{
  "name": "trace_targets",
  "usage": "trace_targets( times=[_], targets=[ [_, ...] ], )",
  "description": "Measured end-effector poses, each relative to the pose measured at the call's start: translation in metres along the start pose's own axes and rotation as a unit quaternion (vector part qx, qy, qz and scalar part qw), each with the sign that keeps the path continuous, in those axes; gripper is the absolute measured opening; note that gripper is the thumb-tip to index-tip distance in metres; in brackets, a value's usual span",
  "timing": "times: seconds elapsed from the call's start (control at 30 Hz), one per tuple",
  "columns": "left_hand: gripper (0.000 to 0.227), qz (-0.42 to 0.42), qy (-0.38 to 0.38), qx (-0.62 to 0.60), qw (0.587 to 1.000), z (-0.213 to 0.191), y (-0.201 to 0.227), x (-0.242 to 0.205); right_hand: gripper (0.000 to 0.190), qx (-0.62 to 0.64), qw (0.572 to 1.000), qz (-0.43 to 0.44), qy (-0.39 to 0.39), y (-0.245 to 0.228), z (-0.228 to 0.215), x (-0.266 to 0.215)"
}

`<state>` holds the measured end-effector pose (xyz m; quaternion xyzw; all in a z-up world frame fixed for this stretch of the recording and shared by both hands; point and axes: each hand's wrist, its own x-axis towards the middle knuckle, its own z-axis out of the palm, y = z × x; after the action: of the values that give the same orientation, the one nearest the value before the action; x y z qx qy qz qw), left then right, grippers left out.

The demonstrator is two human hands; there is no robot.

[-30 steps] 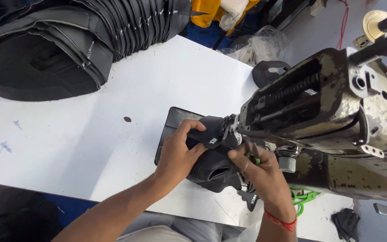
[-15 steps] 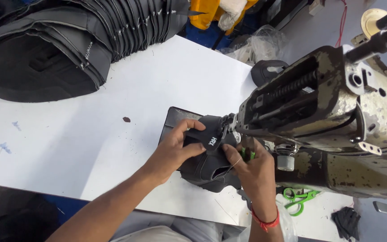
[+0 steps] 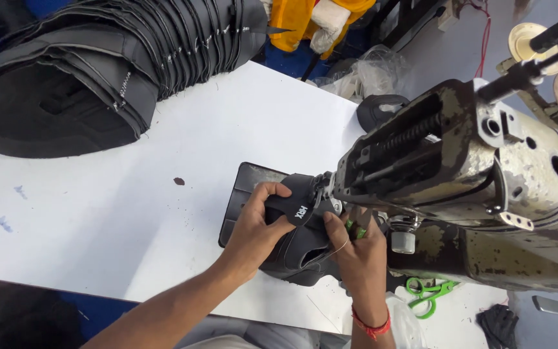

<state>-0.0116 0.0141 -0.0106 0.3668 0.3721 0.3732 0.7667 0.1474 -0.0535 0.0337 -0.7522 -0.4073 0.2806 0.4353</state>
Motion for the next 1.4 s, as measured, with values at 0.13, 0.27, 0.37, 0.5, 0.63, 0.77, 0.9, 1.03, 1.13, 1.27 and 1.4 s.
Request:
trace_targets(
  times=[0.13,0.27,0.37,0.5,0.63,0.77,0.9,1.03,1.13,1.27,1.4],
  targets=[
    [0.039,0.014,-0.003,-0.017,1.000,0.000,-0.005,0.000,0.026,0.038,0.999,-0.004,-0.003,0.005,0.002,-0.002],
    [0.039,0.036,-0.010,-0.016,0.999,0.003,-0.007,-0.001,0.027,0.041,0.999,-0.033,0.003,0.008,0.002,-0.002],
    [0.041,0.033,-0.009,-0.009,0.999,0.005,-0.007,-0.001,0.027,0.008,0.999,-0.049,0.011,0.001,0.003,-0.004],
    [0.043,0.039,-0.006,-0.010,0.999,0.005,-0.011,-0.001,0.027,-0.010,0.999,-0.044,0.017,0.006,0.002,-0.002],
    [0.044,0.089,0.005,0.032,0.995,0.007,-0.011,-0.003,0.024,0.031,0.999,0.021,0.018,0.011,-0.005,0.000],
    [0.045,0.095,0.015,0.079,0.992,0.010,-0.006,-0.004,0.015,0.074,0.985,0.128,0.092,0.035,-0.032,0.001],
    [0.043,0.130,0.018,0.103,0.986,0.012,-0.013,-0.005,0.014,0.091,0.979,0.085,0.162,0.058,-0.061,-0.017],
    [0.041,0.145,0.023,0.124,0.981,0.013,-0.013,-0.007,0.021,0.041,0.983,0.055,0.168,0.019,-0.053,-0.028],
    [0.042,0.146,0.026,0.126,0.981,0.015,-0.011,-0.009,0.023,-0.014,0.993,0.045,0.104,-0.003,-0.043,-0.025],
    [0.044,0.136,0.026,0.114,0.984,0.015,-0.009,-0.010,0.021,-0.040,0.995,0.086,0.031,-0.046,-0.014,-0.016],
    [0.044,0.142,0.021,0.118,0.983,0.012,-0.012,-0.009,0.017,0.002,0.995,0.102,0.006,-0.035,-0.007,-0.010]
  ],
)
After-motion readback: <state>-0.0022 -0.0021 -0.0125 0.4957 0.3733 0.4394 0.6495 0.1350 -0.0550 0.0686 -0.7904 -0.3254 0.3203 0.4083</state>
